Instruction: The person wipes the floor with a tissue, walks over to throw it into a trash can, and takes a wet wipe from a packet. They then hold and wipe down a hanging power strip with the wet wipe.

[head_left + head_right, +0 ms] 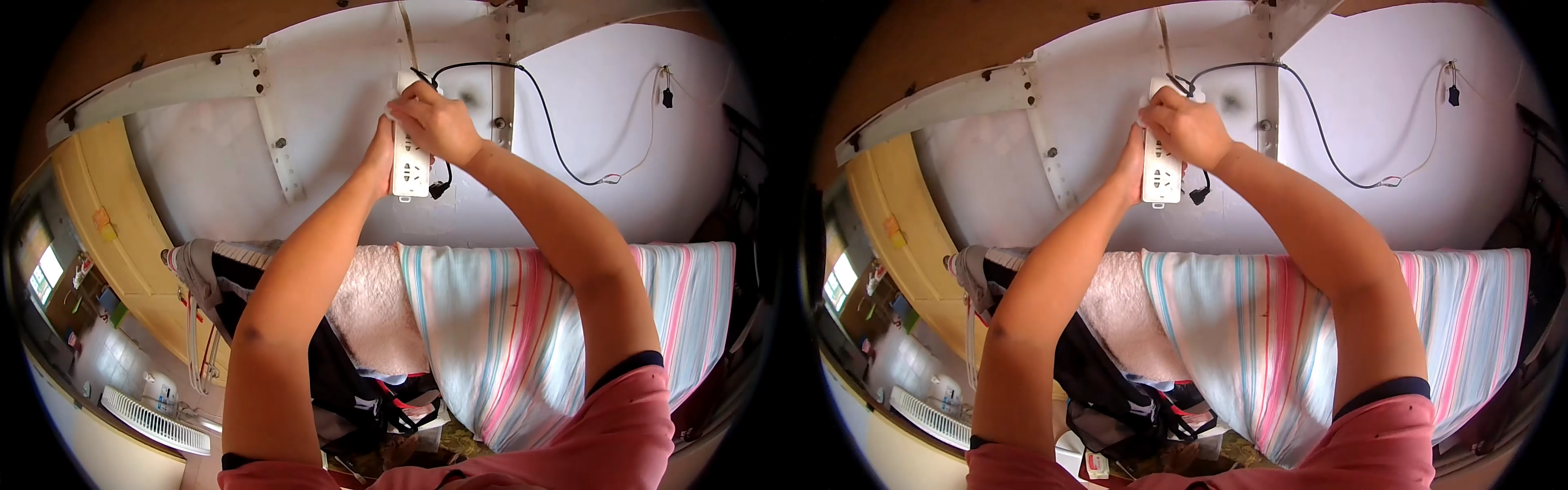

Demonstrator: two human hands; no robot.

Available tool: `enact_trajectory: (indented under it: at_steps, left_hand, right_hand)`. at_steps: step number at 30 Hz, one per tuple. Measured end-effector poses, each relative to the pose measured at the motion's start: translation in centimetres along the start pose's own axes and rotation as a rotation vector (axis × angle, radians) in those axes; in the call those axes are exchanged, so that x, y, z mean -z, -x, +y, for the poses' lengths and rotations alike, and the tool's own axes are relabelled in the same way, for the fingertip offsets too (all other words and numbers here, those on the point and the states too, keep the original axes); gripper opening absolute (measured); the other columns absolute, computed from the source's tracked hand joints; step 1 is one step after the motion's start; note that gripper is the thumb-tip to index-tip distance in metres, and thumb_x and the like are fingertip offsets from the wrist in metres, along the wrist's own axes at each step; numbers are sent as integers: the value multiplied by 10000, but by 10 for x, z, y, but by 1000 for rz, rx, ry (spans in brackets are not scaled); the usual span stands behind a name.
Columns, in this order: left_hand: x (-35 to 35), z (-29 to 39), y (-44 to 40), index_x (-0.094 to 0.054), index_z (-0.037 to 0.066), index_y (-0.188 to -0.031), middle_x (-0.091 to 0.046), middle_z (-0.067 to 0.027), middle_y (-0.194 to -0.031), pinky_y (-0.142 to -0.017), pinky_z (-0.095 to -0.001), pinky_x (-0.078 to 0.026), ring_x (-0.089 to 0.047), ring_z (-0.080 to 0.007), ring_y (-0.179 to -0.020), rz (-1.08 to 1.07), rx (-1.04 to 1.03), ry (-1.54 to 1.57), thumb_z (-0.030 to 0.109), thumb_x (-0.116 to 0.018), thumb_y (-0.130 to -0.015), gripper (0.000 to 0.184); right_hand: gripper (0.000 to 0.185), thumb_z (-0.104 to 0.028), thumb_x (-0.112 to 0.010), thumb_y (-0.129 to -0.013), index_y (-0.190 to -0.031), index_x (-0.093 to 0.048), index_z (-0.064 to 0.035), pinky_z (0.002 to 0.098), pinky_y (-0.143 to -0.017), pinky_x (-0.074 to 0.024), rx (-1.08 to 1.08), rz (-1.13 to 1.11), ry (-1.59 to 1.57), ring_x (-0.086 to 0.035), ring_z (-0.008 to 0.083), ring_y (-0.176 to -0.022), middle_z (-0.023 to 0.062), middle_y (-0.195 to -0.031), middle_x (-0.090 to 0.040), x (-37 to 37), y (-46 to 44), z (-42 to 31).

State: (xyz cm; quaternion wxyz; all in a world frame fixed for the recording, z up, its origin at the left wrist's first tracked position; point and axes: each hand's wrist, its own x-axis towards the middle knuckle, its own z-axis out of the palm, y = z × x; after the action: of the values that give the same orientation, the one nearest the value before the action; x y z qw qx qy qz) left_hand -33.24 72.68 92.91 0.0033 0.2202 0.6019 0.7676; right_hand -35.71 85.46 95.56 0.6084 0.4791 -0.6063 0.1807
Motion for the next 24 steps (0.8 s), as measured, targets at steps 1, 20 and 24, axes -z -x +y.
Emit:
enact_trajectory:
  at_steps: [1,20,24]
  left_hand:
    - [0,-1,-2,-556,71,-958,-612,-109,-721,-507,-339,-531,-618,-212,-593,-3,14,18,665,-204,-875,695]
    - [2,-2,-1,-582,82,-950,-625,-104,-736,-533,-322,-541,-622,-208,-586,55,-12,30,679,-244,-859,691]
    - [-5,4,3,-591,67,-918,-620,-101,-712,-500,-321,-529,-611,-209,-554,8,43,0,683,-216,-858,723]
  right_hand:
    - [133,-102,-627,-781,-900,-682,-123,340,-546,-510,-39,44,42,-625,232,-658,8,-915,-606,0,-3,4]
    - [227,-100,-597,-754,-974,-654,-98,307,-583,-519,116,-75,166,-625,188,-798,30,-1052,-590,3,-5,-1]
    - [255,-88,-594,-724,-972,-647,-66,330,-666,-530,-161,39,184,-609,221,-889,52,-1067,-584,12,-17,0]
